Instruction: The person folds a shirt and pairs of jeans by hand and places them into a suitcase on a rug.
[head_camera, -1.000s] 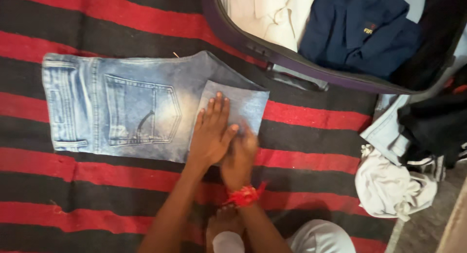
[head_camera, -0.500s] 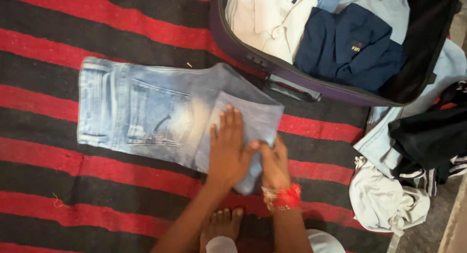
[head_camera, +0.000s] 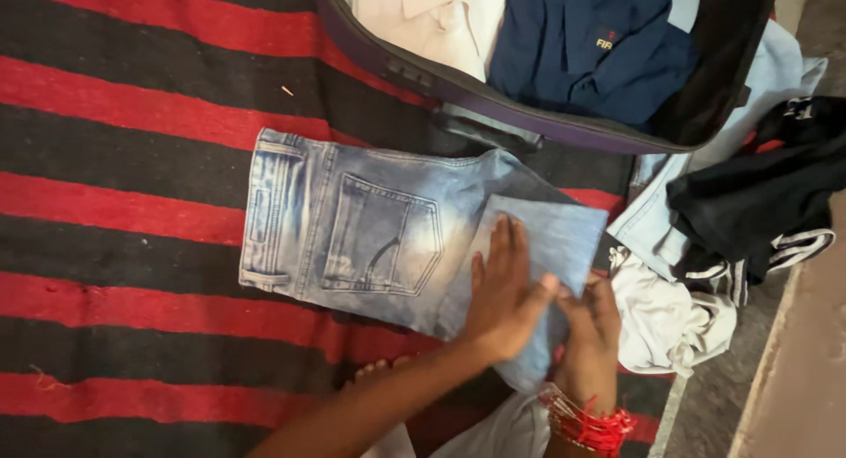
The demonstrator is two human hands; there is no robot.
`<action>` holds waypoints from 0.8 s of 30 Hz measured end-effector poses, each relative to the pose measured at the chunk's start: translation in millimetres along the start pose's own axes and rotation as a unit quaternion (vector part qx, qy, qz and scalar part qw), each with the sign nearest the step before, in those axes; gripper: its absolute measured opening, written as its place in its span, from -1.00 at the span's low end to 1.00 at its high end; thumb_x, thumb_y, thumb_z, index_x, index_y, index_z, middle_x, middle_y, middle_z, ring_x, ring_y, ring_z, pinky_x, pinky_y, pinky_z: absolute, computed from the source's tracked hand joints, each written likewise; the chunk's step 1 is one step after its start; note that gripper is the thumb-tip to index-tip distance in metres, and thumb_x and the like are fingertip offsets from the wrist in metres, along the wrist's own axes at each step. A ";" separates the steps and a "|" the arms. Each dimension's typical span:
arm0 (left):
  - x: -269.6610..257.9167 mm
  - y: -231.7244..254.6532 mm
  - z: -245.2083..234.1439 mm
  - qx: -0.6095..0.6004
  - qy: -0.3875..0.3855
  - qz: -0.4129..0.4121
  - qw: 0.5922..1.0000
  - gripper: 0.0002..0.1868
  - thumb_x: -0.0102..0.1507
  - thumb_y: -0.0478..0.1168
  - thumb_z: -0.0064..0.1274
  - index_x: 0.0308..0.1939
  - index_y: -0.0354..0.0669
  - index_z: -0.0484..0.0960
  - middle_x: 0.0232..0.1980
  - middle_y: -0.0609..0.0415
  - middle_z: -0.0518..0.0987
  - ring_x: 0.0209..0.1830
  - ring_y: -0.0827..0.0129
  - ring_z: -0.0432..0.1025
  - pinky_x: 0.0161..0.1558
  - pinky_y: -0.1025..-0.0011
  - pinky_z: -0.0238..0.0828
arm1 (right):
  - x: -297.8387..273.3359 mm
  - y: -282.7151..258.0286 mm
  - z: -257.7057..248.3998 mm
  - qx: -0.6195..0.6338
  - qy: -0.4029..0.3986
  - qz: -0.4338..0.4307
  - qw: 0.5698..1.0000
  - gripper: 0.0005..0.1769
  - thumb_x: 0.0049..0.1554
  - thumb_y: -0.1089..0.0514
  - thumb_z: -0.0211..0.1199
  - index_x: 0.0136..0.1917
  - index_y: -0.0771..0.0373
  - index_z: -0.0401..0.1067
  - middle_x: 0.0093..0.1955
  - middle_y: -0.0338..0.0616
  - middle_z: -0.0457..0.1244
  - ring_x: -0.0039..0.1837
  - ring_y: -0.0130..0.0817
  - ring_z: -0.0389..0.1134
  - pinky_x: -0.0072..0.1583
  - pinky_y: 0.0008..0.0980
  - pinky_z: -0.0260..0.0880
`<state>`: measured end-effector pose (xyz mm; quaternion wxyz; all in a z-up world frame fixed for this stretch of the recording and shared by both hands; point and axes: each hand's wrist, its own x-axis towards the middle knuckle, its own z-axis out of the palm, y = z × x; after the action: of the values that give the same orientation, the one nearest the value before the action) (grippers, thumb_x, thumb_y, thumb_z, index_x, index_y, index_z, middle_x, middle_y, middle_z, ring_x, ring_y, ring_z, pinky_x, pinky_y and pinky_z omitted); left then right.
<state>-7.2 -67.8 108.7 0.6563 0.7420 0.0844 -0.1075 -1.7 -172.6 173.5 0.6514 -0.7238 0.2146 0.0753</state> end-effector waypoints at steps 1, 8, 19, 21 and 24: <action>8.9 -17.0 0.5 -0.055 0.002 0.004 0.999 0.10 0.34 0.45 -0.51 0.63 -0.40 -0.24 0.71 -0.36 -0.30 0.72 -0.13 -0.43 0.51 -0.20 -0.56 | 3.9 0.7 5.9 -0.039 -0.034 -0.011 0.999 -0.53 0.15 0.24 0.15 0.31 0.44 0.34 0.14 -0.13 0.31 0.16 -0.38 0.30 0.22 -0.43 0.27; 11.7 -107.0 -39.4 -0.431 -0.016 -0.015 0.902 0.01 0.42 0.46 -0.54 0.60 -0.36 -0.03 0.61 -0.19 0.01 0.59 0.08 -0.10 0.53 0.12 -0.19 | -8.8 22.9 68.9 -0.191 -0.142 -0.125 0.963 -0.37 0.20 0.07 0.25 0.45 0.39 0.28 0.42 0.01 0.21 0.44 -0.21 0.22 0.38 -0.30 0.21; -7.9 -148.1 -111.0 -0.671 -0.045 -0.127 0.729 -0.09 0.38 0.41 -0.44 0.54 -0.22 0.19 0.49 -0.12 0.34 0.46 0.12 0.29 0.44 0.13 0.22 | -5.7 72.8 129.4 -0.405 -0.186 -0.259 0.857 -0.27 0.28 -0.29 0.00 0.62 -0.04 0.16 0.74 0.31 -0.29 0.69 0.52 -0.36 0.45 0.59 -0.37; -16.0 -142.9 -112.4 -0.656 -0.037 -0.133 0.742 -0.13 0.40 0.38 -0.42 0.55 -0.20 0.18 0.50 -0.11 0.33 0.46 0.12 0.28 0.44 0.12 0.20 | -6.0 73.4 131.7 -0.429 -0.187 -0.256 0.846 -0.26 0.28 -0.34 -0.06 0.63 -0.09 0.14 0.74 0.28 -0.29 0.69 0.52 -0.36 0.42 0.66 -0.38; -23.3 -126.2 -110.1 -0.655 -0.009 -0.163 0.738 -0.11 0.37 0.40 -0.44 0.53 -0.21 0.20 0.47 -0.13 0.35 0.43 0.10 0.30 0.42 0.11 0.22 | -8.1 64.3 126.7 -0.420 -0.197 -0.253 0.849 -0.25 0.29 -0.37 -0.09 0.63 -0.07 0.13 0.75 0.25 -0.31 0.70 0.52 -0.40 0.44 0.61 -0.39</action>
<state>-57.9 57.4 7.0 0.9534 0.1030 0.2477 -0.1380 -13.6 -51.2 100.4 0.3108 -0.9274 -0.1613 0.1315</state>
